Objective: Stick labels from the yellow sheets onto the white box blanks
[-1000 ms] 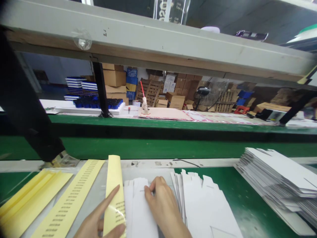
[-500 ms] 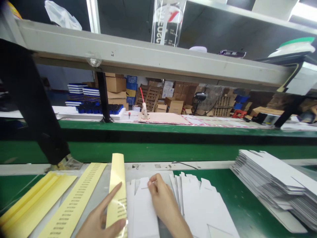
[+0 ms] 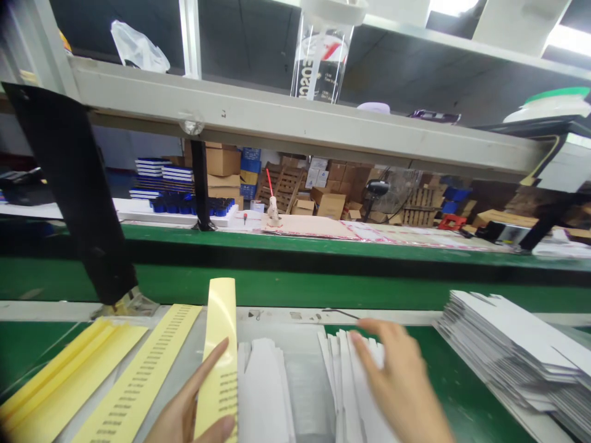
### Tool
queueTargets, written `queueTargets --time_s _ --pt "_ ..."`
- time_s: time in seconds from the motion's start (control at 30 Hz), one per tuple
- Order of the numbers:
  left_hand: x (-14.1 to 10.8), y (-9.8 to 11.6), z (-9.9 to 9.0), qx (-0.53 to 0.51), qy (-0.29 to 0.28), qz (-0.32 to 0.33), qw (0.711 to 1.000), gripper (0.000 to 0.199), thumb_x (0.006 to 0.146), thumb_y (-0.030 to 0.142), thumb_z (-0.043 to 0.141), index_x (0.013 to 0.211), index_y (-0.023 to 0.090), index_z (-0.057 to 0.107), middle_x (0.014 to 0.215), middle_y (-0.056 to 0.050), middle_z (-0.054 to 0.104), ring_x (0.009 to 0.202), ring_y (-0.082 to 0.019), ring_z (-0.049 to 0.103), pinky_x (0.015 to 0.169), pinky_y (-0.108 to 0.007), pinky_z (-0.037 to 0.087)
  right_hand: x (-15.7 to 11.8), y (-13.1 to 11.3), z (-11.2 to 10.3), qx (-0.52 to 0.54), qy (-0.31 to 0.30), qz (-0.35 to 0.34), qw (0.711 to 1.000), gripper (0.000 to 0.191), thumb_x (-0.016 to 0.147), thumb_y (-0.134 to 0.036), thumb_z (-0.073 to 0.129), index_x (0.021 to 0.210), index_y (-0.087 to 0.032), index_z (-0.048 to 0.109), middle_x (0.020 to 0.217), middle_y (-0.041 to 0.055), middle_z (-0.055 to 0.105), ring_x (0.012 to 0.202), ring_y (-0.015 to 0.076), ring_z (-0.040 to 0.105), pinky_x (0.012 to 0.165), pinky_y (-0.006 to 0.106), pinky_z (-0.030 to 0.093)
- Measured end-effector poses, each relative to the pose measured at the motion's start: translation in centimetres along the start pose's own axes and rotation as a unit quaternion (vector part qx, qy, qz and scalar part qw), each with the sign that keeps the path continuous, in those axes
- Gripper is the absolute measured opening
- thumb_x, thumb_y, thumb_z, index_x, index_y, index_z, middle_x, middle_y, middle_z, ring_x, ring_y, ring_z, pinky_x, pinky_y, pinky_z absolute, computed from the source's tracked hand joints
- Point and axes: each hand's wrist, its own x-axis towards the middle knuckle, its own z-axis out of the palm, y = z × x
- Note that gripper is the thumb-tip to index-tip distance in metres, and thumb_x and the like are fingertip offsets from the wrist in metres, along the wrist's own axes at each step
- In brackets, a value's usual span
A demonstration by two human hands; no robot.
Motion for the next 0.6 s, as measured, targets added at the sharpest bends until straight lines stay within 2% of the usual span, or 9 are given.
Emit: queueTargets --time_s 0.07,0.13,0.2,0.33,0.4,0.5,0.6 --pt "0.1 -0.6 0.1 -0.002 0.002 0.015 1.000 0.097 0.065 0.058 0.060 0.138 0.017 0.011 0.115 -0.012 0.056 0.094 -0.025 0.059 0.077 -0.030 0.048 -2.8 -4.1 2.6 0.121 -0.127 -0.057 0.983 0.022 0.077 -0.045 0.043 0.080 -0.026 0.054 0.089 0.0062 0.059 0.088 0.0246 0.052 0.078 0.037 0.041" --pt "0.3 -1.4 0.1 0.009 0.005 0.032 0.999 0.093 0.065 0.058 0.059 0.137 0.018 0.014 0.124 -0.012 0.049 0.091 -0.024 0.060 0.075 -0.030 0.048 -4.9 -7.4 5.1 0.167 -0.181 -0.065 0.967 0.019 0.079 -0.041 0.044 0.074 -0.025 0.052 0.079 0.0029 0.056 0.080 0.0209 0.052 0.073 0.032 0.041" --pt "0.6 -2.4 0.1 0.018 0.008 0.056 0.998 0.089 0.066 0.059 0.057 0.136 0.020 0.018 0.130 -0.012 0.043 0.094 -0.025 0.058 0.078 -0.032 0.048 -5.8 -9.2 6.8 0.175 -0.219 -0.071 0.957 0.017 0.079 -0.036 0.045 0.070 -0.023 0.050 0.075 0.0015 0.054 0.078 0.0192 0.051 0.071 0.030 0.040" --pt "1.2 -3.9 -0.2 0.032 0.019 0.118 0.992 0.081 0.068 0.056 0.057 0.134 0.020 0.025 0.136 -0.009 0.037 0.119 -0.027 0.041 0.096 -0.034 0.037 -5.5 -9.9 8.1 0.194 -0.233 -0.078 0.950 0.018 0.080 -0.031 0.044 0.065 -0.021 0.047 0.070 -0.0001 0.049 0.073 0.0169 0.050 0.067 0.028 0.039" --pt "1.3 -4.1 -0.4 0.053 0.032 0.125 0.990 0.079 0.069 0.054 0.055 0.134 0.019 0.026 0.136 -0.010 0.038 0.123 -0.027 0.037 0.097 -0.034 0.037 -5.4 -10.0 7.9 0.212 -0.225 -0.086 0.947 0.019 0.080 -0.031 0.043 0.064 -0.021 0.046 0.069 -0.0004 0.048 0.072 0.0163 0.049 0.066 0.027 0.038" --pt "1.2 -3.5 -0.7 0.080 0.057 0.092 0.991 0.077 0.070 0.044 0.058 0.135 0.018 0.026 0.133 -0.010 0.042 0.122 -0.028 0.038 0.097 -0.035 0.037 -4.9 -10.2 7.2 0.258 -0.253 -0.101 0.927 0.022 0.081 -0.035 0.043 0.065 -0.021 0.045 0.070 -0.0007 0.047 0.071 0.0156 0.047 0.066 0.026 0.037" --pt "1.2 -2.6 -1.0 0.113 0.094 0.029 0.989 0.077 0.066 0.028 0.063 0.134 0.018 0.029 0.129 -0.009 0.048 0.118 -0.028 0.043 0.096 -0.035 0.039 -3.5 -9.1 6.9 0.296 -0.291 -0.057 0.908 0.025 0.083 -0.041 0.042 0.070 -0.021 0.047 0.070 -0.0020 0.046 0.069 0.0142 0.043 0.064 0.025 0.035"
